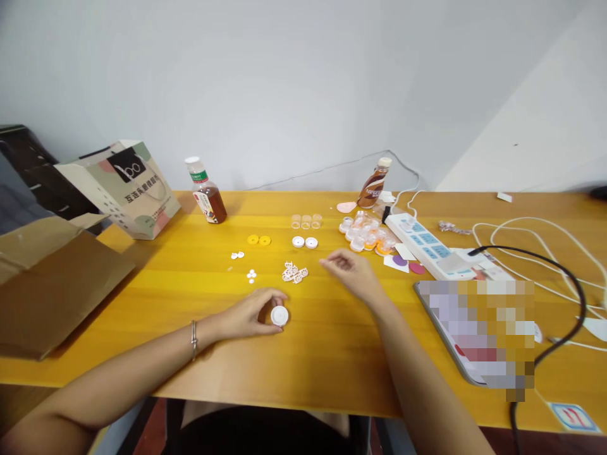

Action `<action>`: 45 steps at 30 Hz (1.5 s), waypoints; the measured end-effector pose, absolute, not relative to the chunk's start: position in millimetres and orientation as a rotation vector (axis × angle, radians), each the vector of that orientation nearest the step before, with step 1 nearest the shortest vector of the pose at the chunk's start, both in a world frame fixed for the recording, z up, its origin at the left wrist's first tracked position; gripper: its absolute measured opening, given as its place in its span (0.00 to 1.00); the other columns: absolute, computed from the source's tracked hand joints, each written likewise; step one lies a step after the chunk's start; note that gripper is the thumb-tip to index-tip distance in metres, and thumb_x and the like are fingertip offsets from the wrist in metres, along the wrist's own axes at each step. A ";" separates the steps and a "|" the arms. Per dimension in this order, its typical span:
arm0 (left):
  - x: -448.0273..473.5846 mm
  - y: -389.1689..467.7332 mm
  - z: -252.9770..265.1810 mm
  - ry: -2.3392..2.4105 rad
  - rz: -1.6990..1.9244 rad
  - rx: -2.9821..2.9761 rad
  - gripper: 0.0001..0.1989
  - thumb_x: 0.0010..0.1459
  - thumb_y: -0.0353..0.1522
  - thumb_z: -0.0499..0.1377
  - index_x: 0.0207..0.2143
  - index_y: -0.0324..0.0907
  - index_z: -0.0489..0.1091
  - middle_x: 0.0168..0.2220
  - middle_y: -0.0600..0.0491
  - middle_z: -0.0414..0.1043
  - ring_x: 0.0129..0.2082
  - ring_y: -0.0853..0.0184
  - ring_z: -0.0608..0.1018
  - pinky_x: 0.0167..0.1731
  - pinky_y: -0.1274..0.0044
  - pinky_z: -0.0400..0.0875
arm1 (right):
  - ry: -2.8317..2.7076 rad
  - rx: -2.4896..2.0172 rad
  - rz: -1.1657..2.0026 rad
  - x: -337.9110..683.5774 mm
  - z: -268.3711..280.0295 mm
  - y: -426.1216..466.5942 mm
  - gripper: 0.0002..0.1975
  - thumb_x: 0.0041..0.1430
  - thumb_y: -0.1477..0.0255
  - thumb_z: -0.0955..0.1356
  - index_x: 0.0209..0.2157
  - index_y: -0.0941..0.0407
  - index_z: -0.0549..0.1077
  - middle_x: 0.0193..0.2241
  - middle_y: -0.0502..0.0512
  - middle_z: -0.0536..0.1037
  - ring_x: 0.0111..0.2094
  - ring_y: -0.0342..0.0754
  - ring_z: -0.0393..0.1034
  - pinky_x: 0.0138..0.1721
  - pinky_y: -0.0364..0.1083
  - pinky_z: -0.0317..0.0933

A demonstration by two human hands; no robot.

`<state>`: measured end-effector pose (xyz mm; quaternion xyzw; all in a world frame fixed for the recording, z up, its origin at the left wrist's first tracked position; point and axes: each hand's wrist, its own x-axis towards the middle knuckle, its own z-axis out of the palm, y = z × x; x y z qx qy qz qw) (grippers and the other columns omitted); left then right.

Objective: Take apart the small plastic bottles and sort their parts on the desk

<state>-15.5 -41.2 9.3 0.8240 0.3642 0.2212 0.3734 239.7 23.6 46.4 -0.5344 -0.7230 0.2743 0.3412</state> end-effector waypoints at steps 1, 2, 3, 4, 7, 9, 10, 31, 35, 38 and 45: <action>-15.5 -40.9 7.5 0.944 0.572 2.091 0.25 0.48 0.37 0.62 0.48 0.43 0.59 0.40 0.50 0.66 0.41 0.63 0.68 0.42 0.72 0.61 | -2.012 -1.277 0.814 228.0 48.0 15.0 0.14 0.47 0.59 0.67 0.27 0.56 0.70 0.23 0.51 0.72 0.24 0.44 0.65 0.25 0.43 0.58; -15.5 -40.5 5.8 0.955 0.579 2.073 0.26 0.47 0.38 0.63 0.47 0.43 0.59 0.40 0.50 0.66 0.40 0.63 0.68 0.41 0.73 0.62 | -2.136 -1.193 0.873 216.3 48.5 6.4 0.14 0.45 0.59 0.69 0.29 0.56 0.71 0.24 0.50 0.72 0.25 0.44 0.64 0.26 0.43 0.59; -15.3 -40.2 4.3 0.967 0.589 2.057 0.27 0.46 0.39 0.63 0.47 0.42 0.59 0.40 0.50 0.66 0.40 0.64 0.68 0.40 0.73 0.62 | -2.254 -1.125 0.902 205.5 48.1 -1.6 0.15 0.43 0.60 0.71 0.29 0.56 0.70 0.24 0.49 0.72 0.26 0.44 0.64 0.27 0.42 0.58; -15.0 -39.9 3.0 0.974 0.599 2.044 0.26 0.45 0.39 0.63 0.45 0.42 0.59 0.39 0.50 0.66 0.39 0.64 0.68 0.39 0.74 0.63 | -2.334 -1.089 0.910 196.1 46.8 -8.7 0.15 0.42 0.61 0.72 0.29 0.55 0.70 0.25 0.49 0.71 0.26 0.44 0.64 0.27 0.42 0.58; -13.9 -39.7 1.4 0.993 0.637 2.013 0.23 0.46 0.39 0.63 0.42 0.41 0.59 0.39 0.51 0.66 0.38 0.65 0.69 0.37 0.75 0.63 | -2.432 -1.059 0.933 179.8 41.0 -21.0 0.15 0.40 0.63 0.73 0.29 0.55 0.69 0.25 0.49 0.72 0.26 0.44 0.64 0.26 0.41 0.57; -13.2 -40.1 2.0 0.998 0.646 2.010 0.21 0.47 0.39 0.63 0.40 0.42 0.59 0.39 0.51 0.66 0.37 0.66 0.69 0.36 0.75 0.63 | -2.444 -1.057 0.950 178.1 38.2 -22.5 0.12 0.42 0.65 0.72 0.28 0.55 0.69 0.24 0.48 0.72 0.25 0.44 0.65 0.25 0.40 0.56; -12.8 -40.3 2.4 1.000 0.644 2.012 0.21 0.47 0.38 0.62 0.41 0.42 0.59 0.39 0.51 0.66 0.37 0.66 0.69 0.36 0.75 0.63 | -2.451 -1.050 0.951 178.7 37.6 -22.2 0.10 0.43 0.66 0.71 0.27 0.55 0.70 0.23 0.48 0.72 0.24 0.43 0.65 0.24 0.40 0.56; -12.7 -41.4 0.6 0.945 0.656 2.072 0.23 0.49 0.34 0.60 0.46 0.42 0.57 0.40 0.51 0.66 0.40 0.66 0.70 0.42 0.74 0.64 | -2.188 -1.768 0.125 238.5 51.6 79.8 0.06 0.48 0.70 0.64 0.24 0.58 0.70 0.21 0.54 0.72 0.22 0.46 0.64 0.23 0.42 0.51; -12.8 -41.3 0.2 0.960 0.656 2.090 0.23 0.49 0.34 0.61 0.47 0.42 0.58 0.41 0.50 0.66 0.40 0.66 0.70 0.41 0.74 0.64 | -2.295 -1.847 0.105 232.2 46.9 98.0 0.06 0.46 0.74 0.64 0.19 0.57 0.67 0.17 0.53 0.69 0.21 0.45 0.62 0.22 0.42 0.47; -12.8 -41.4 0.8 0.957 0.653 2.089 0.24 0.49 0.35 0.60 0.47 0.42 0.57 0.41 0.51 0.66 0.40 0.66 0.70 0.41 0.74 0.64 | -2.316 -1.844 0.118 227.9 43.5 102.2 0.06 0.46 0.74 0.65 0.18 0.57 0.67 0.16 0.52 0.68 0.22 0.45 0.62 0.22 0.42 0.46; -13.2 -40.8 0.0 0.956 0.643 2.091 0.24 0.49 0.35 0.60 0.48 0.42 0.57 0.41 0.50 0.66 0.41 0.65 0.70 0.42 0.73 0.64 | -2.326 -1.828 0.143 226.6 42.4 103.6 0.06 0.47 0.72 0.65 0.20 0.58 0.67 0.17 0.52 0.69 0.23 0.45 0.63 0.22 0.41 0.46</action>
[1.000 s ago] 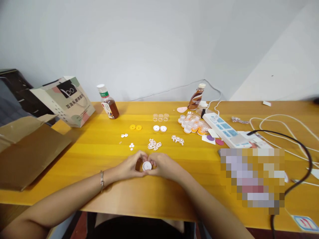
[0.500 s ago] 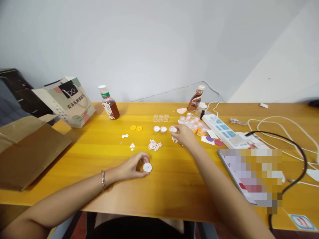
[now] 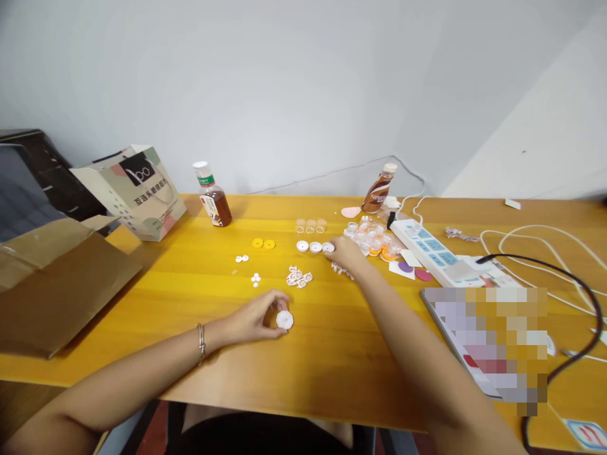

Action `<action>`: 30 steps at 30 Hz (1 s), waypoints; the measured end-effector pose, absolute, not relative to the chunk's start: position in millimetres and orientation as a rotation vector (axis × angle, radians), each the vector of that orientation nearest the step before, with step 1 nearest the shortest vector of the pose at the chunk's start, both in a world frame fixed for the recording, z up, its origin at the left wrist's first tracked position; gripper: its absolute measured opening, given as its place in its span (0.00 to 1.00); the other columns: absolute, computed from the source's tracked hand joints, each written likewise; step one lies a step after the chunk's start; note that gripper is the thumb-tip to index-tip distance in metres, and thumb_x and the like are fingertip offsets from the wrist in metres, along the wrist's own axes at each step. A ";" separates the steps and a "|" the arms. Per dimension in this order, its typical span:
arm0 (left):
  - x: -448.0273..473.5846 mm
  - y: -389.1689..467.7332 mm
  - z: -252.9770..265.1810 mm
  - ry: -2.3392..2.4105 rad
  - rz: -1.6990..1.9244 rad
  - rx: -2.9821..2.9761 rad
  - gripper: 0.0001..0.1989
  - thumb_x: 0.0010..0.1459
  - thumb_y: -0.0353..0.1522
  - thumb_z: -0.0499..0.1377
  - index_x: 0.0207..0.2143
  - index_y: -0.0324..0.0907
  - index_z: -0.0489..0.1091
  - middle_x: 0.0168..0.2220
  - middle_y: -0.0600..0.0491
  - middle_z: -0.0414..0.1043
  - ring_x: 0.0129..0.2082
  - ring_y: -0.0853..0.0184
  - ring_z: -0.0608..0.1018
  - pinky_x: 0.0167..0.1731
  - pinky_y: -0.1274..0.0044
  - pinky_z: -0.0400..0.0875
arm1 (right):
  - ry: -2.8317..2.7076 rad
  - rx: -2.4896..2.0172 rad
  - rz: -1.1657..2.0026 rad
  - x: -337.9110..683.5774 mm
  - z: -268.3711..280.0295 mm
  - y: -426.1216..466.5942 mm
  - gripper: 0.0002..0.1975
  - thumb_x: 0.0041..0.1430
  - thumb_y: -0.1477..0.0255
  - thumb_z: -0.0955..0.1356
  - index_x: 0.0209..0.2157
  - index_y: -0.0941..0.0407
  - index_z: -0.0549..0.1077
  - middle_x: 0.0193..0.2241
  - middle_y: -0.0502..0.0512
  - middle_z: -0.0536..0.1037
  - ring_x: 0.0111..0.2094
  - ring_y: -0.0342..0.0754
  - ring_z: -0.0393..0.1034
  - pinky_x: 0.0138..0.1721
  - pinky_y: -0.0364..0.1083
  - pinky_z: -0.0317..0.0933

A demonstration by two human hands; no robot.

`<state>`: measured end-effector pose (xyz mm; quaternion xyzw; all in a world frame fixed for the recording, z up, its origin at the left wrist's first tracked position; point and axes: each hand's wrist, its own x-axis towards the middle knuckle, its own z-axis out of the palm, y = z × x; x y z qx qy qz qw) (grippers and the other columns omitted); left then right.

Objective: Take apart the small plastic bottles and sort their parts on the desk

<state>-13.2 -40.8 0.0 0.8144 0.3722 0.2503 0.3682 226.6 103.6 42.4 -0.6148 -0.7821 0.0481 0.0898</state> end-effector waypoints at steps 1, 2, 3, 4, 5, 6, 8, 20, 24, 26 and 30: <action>-13.4 -40.8 0.0 0.955 0.645 2.092 0.24 0.49 0.35 0.60 0.48 0.42 0.57 0.41 0.50 0.66 0.41 0.65 0.69 0.42 0.73 0.64 | -2.316 -1.830 0.142 226.5 44.1 102.1 0.06 0.48 0.71 0.65 0.21 0.58 0.67 0.18 0.52 0.69 0.23 0.46 0.63 0.22 0.41 0.47; -13.5 -40.8 0.2 0.953 0.646 2.093 0.24 0.49 0.34 0.61 0.48 0.42 0.57 0.41 0.50 0.66 0.41 0.65 0.69 0.42 0.73 0.64 | -2.298 -1.824 0.143 226.3 46.4 99.4 0.06 0.48 0.71 0.64 0.23 0.58 0.68 0.18 0.52 0.69 0.24 0.46 0.63 0.23 0.41 0.48; -13.7 -40.9 0.6 0.949 0.646 2.094 0.24 0.49 0.34 0.61 0.48 0.42 0.57 0.41 0.50 0.66 0.41 0.65 0.69 0.43 0.73 0.64 | -2.274 -1.804 0.154 225.8 49.5 95.2 0.06 0.49 0.70 0.64 0.24 0.58 0.68 0.19 0.53 0.69 0.24 0.46 0.63 0.23 0.42 0.49; -13.8 -41.1 1.1 0.943 0.645 2.094 0.24 0.49 0.34 0.60 0.48 0.42 0.57 0.41 0.50 0.66 0.41 0.65 0.69 0.43 0.73 0.64 | -2.245 -1.764 0.177 224.8 53.0 89.3 0.06 0.50 0.69 0.64 0.25 0.58 0.68 0.20 0.53 0.69 0.25 0.46 0.63 0.24 0.42 0.50; -13.9 -41.2 1.7 0.938 0.648 2.095 0.24 0.49 0.34 0.60 0.48 0.42 0.57 0.41 0.50 0.66 0.41 0.65 0.69 0.43 0.73 0.64 | -2.221 -1.701 0.224 223.4 56.8 81.5 0.07 0.50 0.69 0.64 0.27 0.58 0.69 0.21 0.53 0.70 0.26 0.46 0.64 0.25 0.42 0.52; -14.1 -41.4 2.2 0.933 0.651 2.094 0.24 0.49 0.33 0.61 0.48 0.42 0.57 0.41 0.50 0.66 0.41 0.65 0.69 0.43 0.73 0.64 | -2.213 -1.619 0.304 221.4 60.6 71.8 0.08 0.50 0.68 0.64 0.28 0.58 0.69 0.23 0.54 0.70 0.26 0.46 0.64 0.26 0.42 0.54; -14.6 -41.4 2.8 0.929 0.656 2.088 0.24 0.49 0.33 0.61 0.48 0.42 0.57 0.41 0.50 0.66 0.42 0.65 0.69 0.44 0.73 0.64 | -2.272 -1.414 0.572 216.0 66.2 48.3 0.09 0.51 0.66 0.64 0.30 0.58 0.69 0.25 0.53 0.71 0.27 0.45 0.64 0.27 0.43 0.57; -24.4 -32.4 11.7 0.858 0.638 2.207 0.16 0.53 0.37 0.59 0.42 0.42 0.62 0.43 0.49 0.66 0.44 0.64 0.67 0.46 0.71 0.61 | -2.461 -0.959 1.030 191.0 29.6 -20.7 0.17 0.46 0.68 0.70 0.38 0.55 0.65 0.31 0.50 0.67 0.31 0.44 0.62 0.34 0.43 0.59; -27.3 -29.7 16.4 0.852 0.662 2.282 0.08 0.57 0.33 0.56 0.39 0.42 0.66 0.41 0.50 0.66 0.43 0.65 0.67 0.47 0.71 0.59 | -2.461 -0.892 1.003 188.7 26.0 -21.6 0.14 0.46 0.73 0.69 0.37 0.55 0.66 0.32 0.51 0.68 0.34 0.45 0.63 0.37 0.44 0.59; -27.6 -29.2 16.2 0.864 0.665 2.301 0.08 0.56 0.33 0.56 0.39 0.42 0.66 0.40 0.50 0.66 0.43 0.65 0.67 0.46 0.72 0.60 | -2.453 -0.885 0.972 186.2 23.2 -22.8 0.10 0.48 0.74 0.68 0.35 0.55 0.67 0.31 0.51 0.68 0.34 0.45 0.63 0.37 0.44 0.59; -25.9 -30.5 13.3 0.916 0.649 2.360 0.08 0.56 0.35 0.56 0.38 0.42 0.69 0.38 0.51 0.67 0.41 0.67 0.68 0.44 0.74 0.60 | -2.436 -0.894 0.942 182.0 18.5 -24.4 0.07 0.49 0.75 0.67 0.33 0.56 0.67 0.29 0.51 0.69 0.32 0.45 0.64 0.35 0.43 0.58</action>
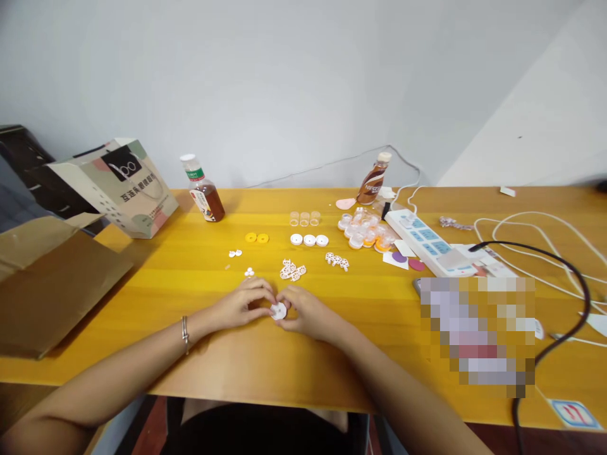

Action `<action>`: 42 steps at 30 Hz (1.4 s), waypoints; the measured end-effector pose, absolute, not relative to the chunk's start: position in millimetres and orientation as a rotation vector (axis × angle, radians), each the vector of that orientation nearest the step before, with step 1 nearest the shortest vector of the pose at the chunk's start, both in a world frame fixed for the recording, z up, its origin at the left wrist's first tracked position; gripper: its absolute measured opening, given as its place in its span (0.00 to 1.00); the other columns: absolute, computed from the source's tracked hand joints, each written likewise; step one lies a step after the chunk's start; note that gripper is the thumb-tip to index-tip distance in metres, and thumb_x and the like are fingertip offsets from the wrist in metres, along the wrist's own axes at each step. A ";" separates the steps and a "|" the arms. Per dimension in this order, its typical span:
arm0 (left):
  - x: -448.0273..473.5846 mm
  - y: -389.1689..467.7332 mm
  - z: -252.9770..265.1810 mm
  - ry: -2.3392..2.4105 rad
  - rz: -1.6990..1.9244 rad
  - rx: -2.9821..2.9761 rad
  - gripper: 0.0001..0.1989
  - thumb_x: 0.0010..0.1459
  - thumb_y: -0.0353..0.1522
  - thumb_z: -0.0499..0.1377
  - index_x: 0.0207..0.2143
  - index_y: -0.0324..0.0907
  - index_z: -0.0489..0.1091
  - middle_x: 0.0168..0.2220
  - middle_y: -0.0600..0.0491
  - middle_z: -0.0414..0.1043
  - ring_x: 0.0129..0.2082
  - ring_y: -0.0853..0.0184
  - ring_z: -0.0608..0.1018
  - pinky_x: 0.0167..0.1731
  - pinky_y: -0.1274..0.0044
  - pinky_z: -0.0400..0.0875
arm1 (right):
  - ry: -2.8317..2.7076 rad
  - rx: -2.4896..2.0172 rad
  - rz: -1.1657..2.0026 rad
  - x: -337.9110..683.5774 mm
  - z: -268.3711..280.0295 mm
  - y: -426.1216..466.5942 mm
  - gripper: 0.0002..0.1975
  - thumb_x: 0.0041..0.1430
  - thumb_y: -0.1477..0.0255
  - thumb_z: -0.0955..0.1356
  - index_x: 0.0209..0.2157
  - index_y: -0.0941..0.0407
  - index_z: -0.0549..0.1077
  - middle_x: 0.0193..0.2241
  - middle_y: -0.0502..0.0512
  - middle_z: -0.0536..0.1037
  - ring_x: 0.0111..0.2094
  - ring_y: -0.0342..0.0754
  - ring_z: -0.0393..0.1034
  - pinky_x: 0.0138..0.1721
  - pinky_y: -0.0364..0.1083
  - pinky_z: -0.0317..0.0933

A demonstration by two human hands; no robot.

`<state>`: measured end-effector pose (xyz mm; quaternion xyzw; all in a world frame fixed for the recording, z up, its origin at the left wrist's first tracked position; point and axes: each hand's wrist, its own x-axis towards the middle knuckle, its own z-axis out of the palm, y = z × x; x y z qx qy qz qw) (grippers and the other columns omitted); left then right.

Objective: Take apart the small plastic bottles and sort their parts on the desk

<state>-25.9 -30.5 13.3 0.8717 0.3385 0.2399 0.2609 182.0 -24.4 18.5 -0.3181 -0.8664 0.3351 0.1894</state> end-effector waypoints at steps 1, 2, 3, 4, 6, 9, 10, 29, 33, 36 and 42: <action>-25.0 -31.1 12.6 0.930 0.643 2.375 0.08 0.57 0.35 0.56 0.37 0.43 0.70 0.37 0.52 0.67 0.40 0.67 0.68 0.44 0.74 0.60 | -2.432 -0.898 0.942 181.5 18.2 -24.4 0.07 0.49 0.75 0.67 0.33 0.56 0.68 0.29 0.51 0.69 0.32 0.45 0.64 0.35 0.43 0.58; -24.1 -31.7 12.0 0.942 0.638 2.388 0.08 0.57 0.35 0.56 0.37 0.43 0.70 0.37 0.52 0.67 0.39 0.67 0.69 0.43 0.74 0.60 | -2.429 -0.902 0.944 181.3 18.1 -24.3 0.07 0.49 0.75 0.67 0.33 0.56 0.68 0.28 0.51 0.69 0.32 0.44 0.64 0.34 0.43 0.58; -22.9 -32.5 11.6 0.956 0.634 2.397 0.08 0.57 0.35 0.56 0.37 0.44 0.71 0.36 0.52 0.68 0.39 0.67 0.69 0.42 0.75 0.60 | -2.427 -0.907 0.947 181.3 18.2 -24.0 0.07 0.49 0.75 0.67 0.33 0.56 0.68 0.28 0.50 0.69 0.31 0.44 0.64 0.34 0.43 0.58; -21.7 -33.3 11.4 0.973 0.630 2.402 0.08 0.57 0.35 0.56 0.37 0.44 0.71 0.35 0.53 0.68 0.38 0.68 0.69 0.42 0.75 0.60 | -2.427 -0.912 0.951 181.5 18.4 -23.6 0.07 0.49 0.75 0.67 0.33 0.56 0.68 0.28 0.50 0.69 0.31 0.44 0.64 0.34 0.43 0.58; -18.8 -35.0 11.7 1.021 0.624 2.392 0.07 0.57 0.34 0.56 0.36 0.43 0.71 0.34 0.53 0.68 0.37 0.68 0.69 0.40 0.76 0.61 | -2.433 -0.919 0.962 182.0 18.6 -22.6 0.07 0.49 0.74 0.67 0.34 0.56 0.69 0.28 0.50 0.69 0.31 0.44 0.63 0.34 0.43 0.58; -15.1 -37.4 13.3 1.118 0.617 2.362 0.07 0.57 0.34 0.56 0.35 0.42 0.71 0.33 0.53 0.69 0.35 0.68 0.70 0.39 0.75 0.61 | -2.434 -0.926 0.984 182.5 18.3 -21.3 0.07 0.50 0.73 0.67 0.34 0.56 0.69 0.28 0.50 0.69 0.31 0.44 0.63 0.34 0.43 0.58; -14.3 -37.8 14.0 1.150 0.606 2.359 0.07 0.56 0.35 0.56 0.34 0.42 0.71 0.32 0.53 0.70 0.35 0.68 0.70 0.39 0.74 0.61 | -2.431 -0.927 0.992 182.4 18.1 -21.1 0.07 0.50 0.73 0.68 0.34 0.56 0.69 0.28 0.50 0.69 0.31 0.44 0.63 0.34 0.43 0.58; -29.2 -25.7 19.6 0.729 0.381 3.021 0.14 0.63 0.33 0.45 0.36 0.39 0.69 0.34 0.50 0.71 0.38 0.65 0.69 0.38 0.73 0.60 | -2.448 -0.882 0.979 180.0 16.9 -19.9 0.08 0.50 0.72 0.67 0.35 0.57 0.69 0.27 0.50 0.68 0.29 0.43 0.62 0.33 0.42 0.59; -29.4 -24.7 13.5 0.689 0.483 3.025 0.12 0.62 0.33 0.46 0.35 0.40 0.69 0.32 0.49 0.71 0.38 0.66 0.69 0.38 0.74 0.61 | -2.446 -0.889 0.996 181.0 18.5 -19.4 0.08 0.50 0.71 0.67 0.34 0.56 0.69 0.27 0.50 0.69 0.29 0.43 0.63 0.33 0.42 0.59; -36.4 -20.7 16.0 0.718 0.517 3.035 0.11 0.62 0.32 0.46 0.37 0.40 0.68 0.33 0.49 0.71 0.38 0.66 0.70 0.38 0.74 0.62 | -2.438 -0.903 1.014 181.7 19.1 -19.4 0.08 0.50 0.71 0.67 0.35 0.56 0.70 0.28 0.50 0.70 0.30 0.43 0.63 0.33 0.43 0.59; -77.0 -4.2 27.2 0.997 0.537 3.062 0.11 0.63 0.32 0.46 0.38 0.41 0.68 0.36 0.49 0.72 0.39 0.67 0.70 0.42 0.73 0.61 | -2.425 -0.905 1.057 182.8 19.6 -19.7 0.10 0.50 0.71 0.67 0.37 0.56 0.70 0.31 0.52 0.72 0.32 0.44 0.65 0.35 0.43 0.61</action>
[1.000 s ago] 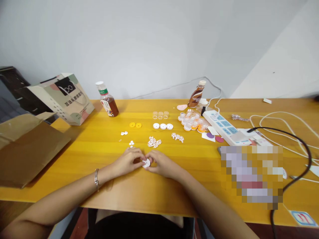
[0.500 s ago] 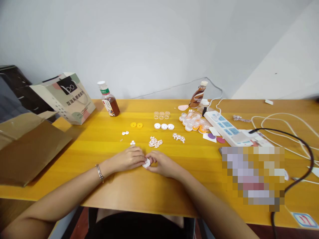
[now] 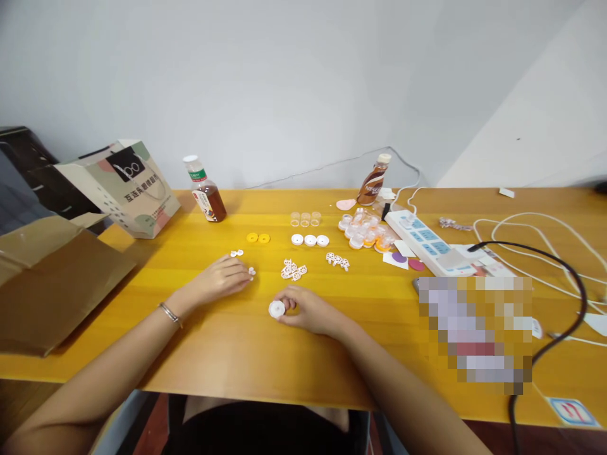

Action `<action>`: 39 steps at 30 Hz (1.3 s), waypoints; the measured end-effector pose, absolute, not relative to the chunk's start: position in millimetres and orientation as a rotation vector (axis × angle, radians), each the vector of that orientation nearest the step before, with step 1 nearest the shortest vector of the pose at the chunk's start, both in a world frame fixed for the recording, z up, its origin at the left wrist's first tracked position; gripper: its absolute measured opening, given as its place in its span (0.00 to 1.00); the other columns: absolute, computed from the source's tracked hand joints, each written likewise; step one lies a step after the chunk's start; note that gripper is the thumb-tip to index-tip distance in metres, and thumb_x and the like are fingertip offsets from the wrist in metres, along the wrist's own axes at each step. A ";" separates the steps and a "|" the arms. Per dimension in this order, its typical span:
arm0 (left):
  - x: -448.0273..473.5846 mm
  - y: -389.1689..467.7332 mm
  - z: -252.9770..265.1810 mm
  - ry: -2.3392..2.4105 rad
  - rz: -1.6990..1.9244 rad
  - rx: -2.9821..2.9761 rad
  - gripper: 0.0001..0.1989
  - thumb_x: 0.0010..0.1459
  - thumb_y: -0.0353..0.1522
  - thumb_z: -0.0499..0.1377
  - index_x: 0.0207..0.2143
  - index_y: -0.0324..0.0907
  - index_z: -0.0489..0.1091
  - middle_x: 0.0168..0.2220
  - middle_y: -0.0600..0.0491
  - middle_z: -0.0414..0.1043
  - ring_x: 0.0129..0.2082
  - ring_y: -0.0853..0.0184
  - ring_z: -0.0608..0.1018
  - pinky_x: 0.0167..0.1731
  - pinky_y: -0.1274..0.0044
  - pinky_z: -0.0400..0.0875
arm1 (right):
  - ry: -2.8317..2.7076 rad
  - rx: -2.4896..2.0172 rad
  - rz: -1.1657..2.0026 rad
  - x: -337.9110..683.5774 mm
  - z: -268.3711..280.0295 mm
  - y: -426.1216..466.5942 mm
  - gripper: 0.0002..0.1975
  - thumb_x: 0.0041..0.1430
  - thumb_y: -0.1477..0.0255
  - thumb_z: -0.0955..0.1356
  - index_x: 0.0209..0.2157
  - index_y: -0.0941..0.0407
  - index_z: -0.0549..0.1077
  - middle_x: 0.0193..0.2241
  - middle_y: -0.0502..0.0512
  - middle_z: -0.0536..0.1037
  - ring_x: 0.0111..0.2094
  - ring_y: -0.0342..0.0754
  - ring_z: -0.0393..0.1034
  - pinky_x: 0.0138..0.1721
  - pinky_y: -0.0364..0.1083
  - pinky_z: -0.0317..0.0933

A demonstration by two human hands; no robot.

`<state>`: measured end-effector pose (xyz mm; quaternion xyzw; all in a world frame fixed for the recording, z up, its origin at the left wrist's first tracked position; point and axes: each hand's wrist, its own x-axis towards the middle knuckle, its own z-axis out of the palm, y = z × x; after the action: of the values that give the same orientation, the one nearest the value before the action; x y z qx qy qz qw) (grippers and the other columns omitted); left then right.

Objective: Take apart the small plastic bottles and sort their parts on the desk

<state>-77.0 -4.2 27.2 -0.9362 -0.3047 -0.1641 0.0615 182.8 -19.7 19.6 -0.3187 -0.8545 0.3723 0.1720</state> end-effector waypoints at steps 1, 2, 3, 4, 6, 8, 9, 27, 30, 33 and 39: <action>-82.0 -2.1 27.0 -0.934 -0.487 -2.815 0.12 0.63 0.32 0.46 0.38 0.41 0.68 0.35 0.50 0.72 0.38 0.67 0.70 0.43 0.73 0.61 | -2.426 -0.911 1.057 182.9 19.8 -19.7 0.10 0.50 0.71 0.67 0.36 0.56 0.70 0.31 0.52 0.72 0.32 0.44 0.65 0.35 0.43 0.61; -85.5 -0.4 26.3 -0.934 -0.469 -2.798 0.12 0.63 0.32 0.45 0.38 0.41 0.67 0.34 0.50 0.72 0.37 0.68 0.70 0.43 0.73 0.61 | -2.425 -0.917 1.056 182.9 19.9 -19.7 0.10 0.50 0.71 0.68 0.36 0.56 0.70 0.31 0.52 0.71 0.32 0.44 0.65 0.35 0.43 0.61; -87.3 0.8 25.3 -0.925 -0.440 -2.781 0.12 0.63 0.32 0.45 0.37 0.41 0.67 0.33 0.51 0.72 0.37 0.68 0.70 0.43 0.72 0.60 | -2.424 -0.919 1.057 183.0 19.9 -19.7 0.10 0.50 0.71 0.68 0.37 0.56 0.70 0.31 0.52 0.71 0.32 0.44 0.65 0.35 0.43 0.61; -87.8 1.7 24.3 -0.911 -0.406 -2.765 0.12 0.63 0.32 0.44 0.37 0.41 0.67 0.32 0.51 0.72 0.36 0.68 0.70 0.44 0.72 0.60 | -2.423 -0.919 1.057 183.1 20.0 -19.7 0.10 0.50 0.71 0.68 0.37 0.56 0.70 0.31 0.52 0.71 0.31 0.44 0.65 0.35 0.43 0.61; -86.4 2.8 22.8 -0.887 -0.348 -2.735 0.13 0.64 0.32 0.44 0.36 0.41 0.67 0.32 0.52 0.72 0.35 0.68 0.69 0.44 0.71 0.59 | -2.426 -0.913 1.057 183.3 20.1 -19.9 0.10 0.50 0.72 0.67 0.37 0.56 0.69 0.31 0.52 0.71 0.32 0.44 0.64 0.35 0.43 0.60; -84.3 3.5 22.5 -0.881 -0.317 -2.725 0.13 0.64 0.32 0.44 0.35 0.41 0.67 0.31 0.52 0.71 0.35 0.68 0.69 0.44 0.71 0.58 | -2.431 -0.911 1.053 183.6 20.1 -19.9 0.10 0.50 0.72 0.67 0.37 0.56 0.69 0.31 0.52 0.71 0.32 0.44 0.64 0.35 0.43 0.60; -83.8 3.8 22.7 -0.883 -0.315 -2.729 0.13 0.64 0.32 0.44 0.35 0.41 0.67 0.31 0.52 0.71 0.34 0.68 0.69 0.44 0.71 0.58 | -2.432 -0.911 1.053 183.7 20.0 -19.8 0.10 0.50 0.72 0.67 0.37 0.56 0.69 0.31 0.52 0.71 0.32 0.44 0.64 0.35 0.43 0.60; -26.7 -26.9 17.0 -0.855 -0.534 -3.083 0.13 0.62 0.37 0.47 0.38 0.41 0.67 0.35 0.50 0.70 0.38 0.66 0.68 0.39 0.74 0.59 | -2.355 -0.883 1.150 182.2 17.7 -18.3 0.08 0.50 0.73 0.66 0.34 0.56 0.64 0.26 0.48 0.65 0.28 0.41 0.61 0.31 0.42 0.59; -24.6 -24.9 13.1 -0.896 -0.526 -3.089 0.13 0.62 0.38 0.48 0.37 0.41 0.68 0.35 0.50 0.69 0.37 0.66 0.68 0.38 0.75 0.59 | -2.352 -0.863 1.163 181.8 16.3 -17.6 0.08 0.51 0.72 0.66 0.35 0.56 0.64 0.26 0.48 0.65 0.27 0.41 0.60 0.31 0.42 0.59; -24.0 -23.1 12.1 -0.914 -0.529 -3.085 0.13 0.61 0.39 0.48 0.38 0.42 0.68 0.35 0.51 0.69 0.36 0.67 0.68 0.38 0.75 0.59 | -2.351 -0.857 1.134 180.8 15.0 -17.3 0.07 0.51 0.72 0.66 0.32 0.56 0.64 0.25 0.47 0.65 0.27 0.41 0.60 0.31 0.42 0.58; -21.6 -22.9 11.3 -0.808 -0.476 -2.995 0.13 0.63 0.35 0.46 0.37 0.41 0.68 0.34 0.52 0.69 0.36 0.68 0.68 0.36 0.75 0.58 | -2.349 -0.875 1.124 179.4 14.4 -16.9 0.05 0.51 0.71 0.66 0.30 0.56 0.64 0.24 0.47 0.65 0.26 0.41 0.60 0.30 0.41 0.58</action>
<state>-21.6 -22.9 11.3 -0.9543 -0.2574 -0.1517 0.0017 179.4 -16.9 14.4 -0.3122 -0.8385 0.4013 0.1960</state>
